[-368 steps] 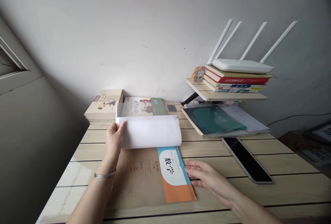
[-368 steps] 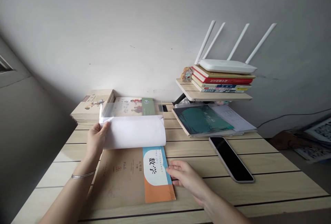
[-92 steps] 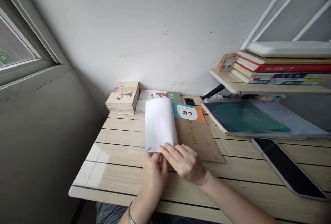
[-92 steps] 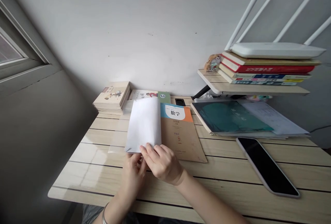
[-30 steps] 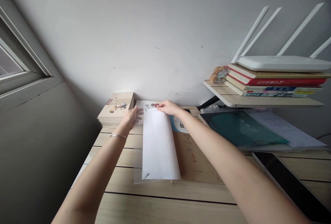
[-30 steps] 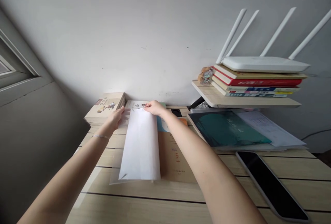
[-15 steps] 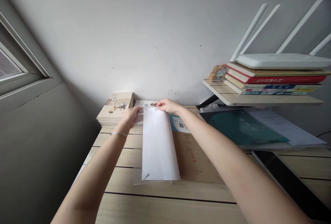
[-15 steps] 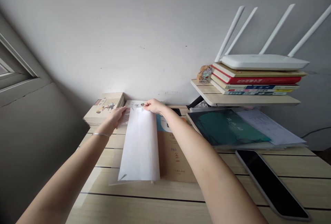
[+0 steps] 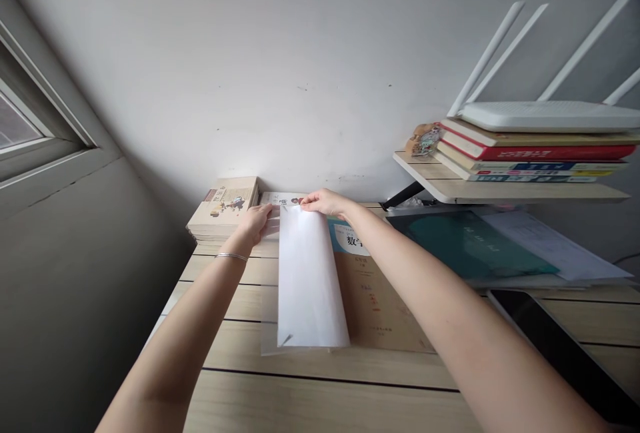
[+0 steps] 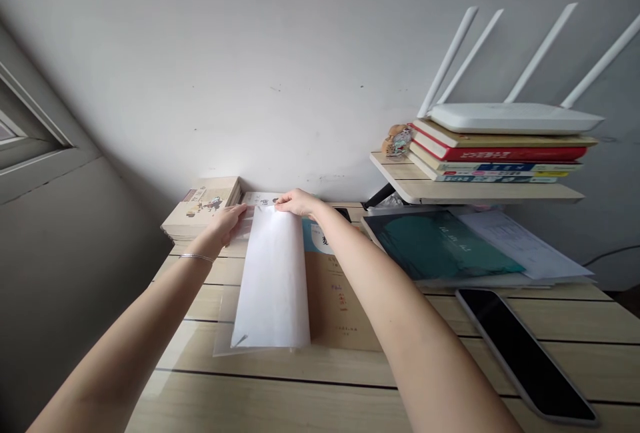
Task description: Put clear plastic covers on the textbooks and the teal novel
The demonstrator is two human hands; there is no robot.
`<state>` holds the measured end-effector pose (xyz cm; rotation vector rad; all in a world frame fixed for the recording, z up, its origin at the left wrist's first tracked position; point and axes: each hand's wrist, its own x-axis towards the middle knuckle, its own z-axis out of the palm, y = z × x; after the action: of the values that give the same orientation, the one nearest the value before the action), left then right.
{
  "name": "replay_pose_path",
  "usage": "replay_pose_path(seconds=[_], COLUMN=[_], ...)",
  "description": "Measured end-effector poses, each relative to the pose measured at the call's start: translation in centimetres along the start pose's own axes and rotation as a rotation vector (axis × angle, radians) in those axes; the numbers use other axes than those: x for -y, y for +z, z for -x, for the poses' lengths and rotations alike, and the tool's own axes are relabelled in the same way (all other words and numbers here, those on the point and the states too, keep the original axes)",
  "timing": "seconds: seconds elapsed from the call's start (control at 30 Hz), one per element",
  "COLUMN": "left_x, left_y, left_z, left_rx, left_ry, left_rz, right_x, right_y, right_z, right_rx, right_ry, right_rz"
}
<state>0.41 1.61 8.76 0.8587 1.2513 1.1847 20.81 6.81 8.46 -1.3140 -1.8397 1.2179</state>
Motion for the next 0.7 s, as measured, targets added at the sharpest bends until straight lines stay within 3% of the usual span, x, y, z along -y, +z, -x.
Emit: replay_pose_path(seconds=[0.5, 0.7], left_x=[-0.1, -2.3], left_y=[0.7, -0.2], left_z=[-0.4, -1.3], left_rx=[-0.006, 0.134], left_ry=[-0.057, -0.138], left_rz=[-0.187, -0.356], right_x=[-0.3, -0.1], right_y=[-0.2, 0.0], right_z=[-0.1, 0.0], right_rx=[0.046, 0.094], right_ry=[-0.012, -0.047], right_rz=[-0.03, 0.043])
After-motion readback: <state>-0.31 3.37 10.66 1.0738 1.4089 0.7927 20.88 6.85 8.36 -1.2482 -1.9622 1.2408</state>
